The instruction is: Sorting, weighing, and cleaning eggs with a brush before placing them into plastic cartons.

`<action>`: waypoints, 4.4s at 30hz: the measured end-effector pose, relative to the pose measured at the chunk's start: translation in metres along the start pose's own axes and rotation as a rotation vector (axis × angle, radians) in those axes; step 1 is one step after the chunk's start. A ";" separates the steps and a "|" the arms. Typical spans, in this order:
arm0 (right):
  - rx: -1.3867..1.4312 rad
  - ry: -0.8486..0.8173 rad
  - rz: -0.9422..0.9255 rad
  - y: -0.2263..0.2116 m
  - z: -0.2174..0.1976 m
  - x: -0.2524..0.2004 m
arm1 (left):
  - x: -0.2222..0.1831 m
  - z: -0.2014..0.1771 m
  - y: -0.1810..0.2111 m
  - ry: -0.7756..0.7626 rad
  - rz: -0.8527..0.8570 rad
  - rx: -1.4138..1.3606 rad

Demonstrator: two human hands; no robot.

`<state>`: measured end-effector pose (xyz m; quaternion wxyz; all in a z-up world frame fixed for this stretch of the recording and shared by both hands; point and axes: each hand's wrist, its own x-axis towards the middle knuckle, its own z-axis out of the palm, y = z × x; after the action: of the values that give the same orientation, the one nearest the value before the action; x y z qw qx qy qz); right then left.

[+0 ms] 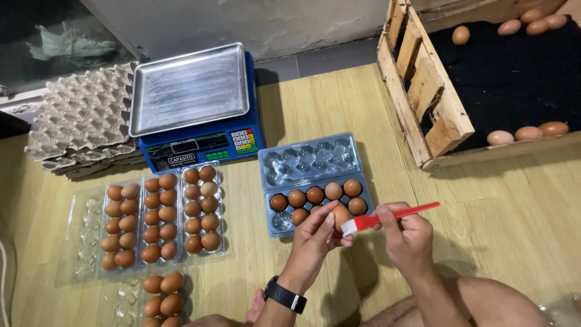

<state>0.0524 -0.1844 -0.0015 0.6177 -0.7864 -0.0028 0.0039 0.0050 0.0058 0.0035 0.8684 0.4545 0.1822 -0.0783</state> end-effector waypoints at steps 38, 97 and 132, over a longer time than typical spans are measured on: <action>-0.041 -0.012 0.083 0.002 -0.009 0.004 | -0.010 0.004 0.002 -0.047 -0.034 -0.056; 0.096 0.272 0.141 0.018 -0.035 0.025 | 0.032 -0.134 -0.032 0.678 0.404 1.406; -0.699 0.037 0.184 0.141 0.007 0.074 | 0.039 -0.135 -0.014 0.845 0.042 0.931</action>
<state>0.1263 -0.2099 -0.1400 0.3086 -0.9470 0.0781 0.0440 0.0033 0.1092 -0.0926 0.4337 0.7802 0.4476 0.0541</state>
